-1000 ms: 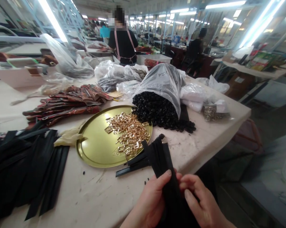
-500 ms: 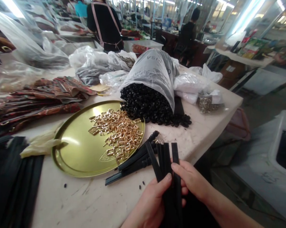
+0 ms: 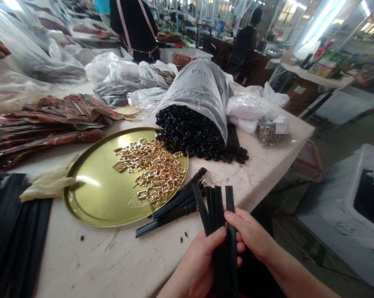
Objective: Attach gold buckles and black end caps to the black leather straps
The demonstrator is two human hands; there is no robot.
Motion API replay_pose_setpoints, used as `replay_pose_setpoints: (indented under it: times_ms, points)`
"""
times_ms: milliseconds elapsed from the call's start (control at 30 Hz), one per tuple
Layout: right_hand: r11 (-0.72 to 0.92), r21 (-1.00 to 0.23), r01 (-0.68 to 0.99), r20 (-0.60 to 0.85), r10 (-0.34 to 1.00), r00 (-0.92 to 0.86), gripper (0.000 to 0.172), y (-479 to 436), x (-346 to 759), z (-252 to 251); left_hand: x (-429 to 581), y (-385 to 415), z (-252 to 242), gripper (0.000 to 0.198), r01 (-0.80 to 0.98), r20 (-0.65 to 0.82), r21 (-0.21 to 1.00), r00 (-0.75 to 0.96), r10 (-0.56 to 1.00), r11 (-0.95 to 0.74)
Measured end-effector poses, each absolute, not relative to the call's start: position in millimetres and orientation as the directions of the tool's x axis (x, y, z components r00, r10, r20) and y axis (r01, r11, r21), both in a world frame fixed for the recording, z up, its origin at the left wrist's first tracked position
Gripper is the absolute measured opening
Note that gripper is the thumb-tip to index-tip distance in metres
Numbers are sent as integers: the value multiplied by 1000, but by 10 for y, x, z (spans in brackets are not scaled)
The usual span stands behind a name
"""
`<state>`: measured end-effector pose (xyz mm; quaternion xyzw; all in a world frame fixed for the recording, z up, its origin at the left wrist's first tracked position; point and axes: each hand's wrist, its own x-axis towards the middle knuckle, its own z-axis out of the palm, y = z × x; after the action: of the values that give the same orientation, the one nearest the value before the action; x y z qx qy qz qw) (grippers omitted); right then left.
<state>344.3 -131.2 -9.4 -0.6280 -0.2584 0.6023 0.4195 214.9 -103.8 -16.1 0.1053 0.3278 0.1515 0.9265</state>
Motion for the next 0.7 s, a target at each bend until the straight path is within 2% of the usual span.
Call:
replay_pose_setpoints:
  times_ms: [300,533,700]
  points:
    - [-485,-858,-168,-509,847,154,37,-1356,3362,-120,2202,-1131,-131,22,-118,-650,401,663,373,908]
    - [-512,-854,-85,-519,835,184,35,-1353,3307,-136,2279,-1286,-122,32,-71,-685,576,501,529,814]
    - [-515,-829,-219,-551,819,160,31,-1386,3316,-187,2237,-1279,-191,42,-69,-669,570,540,511,819]
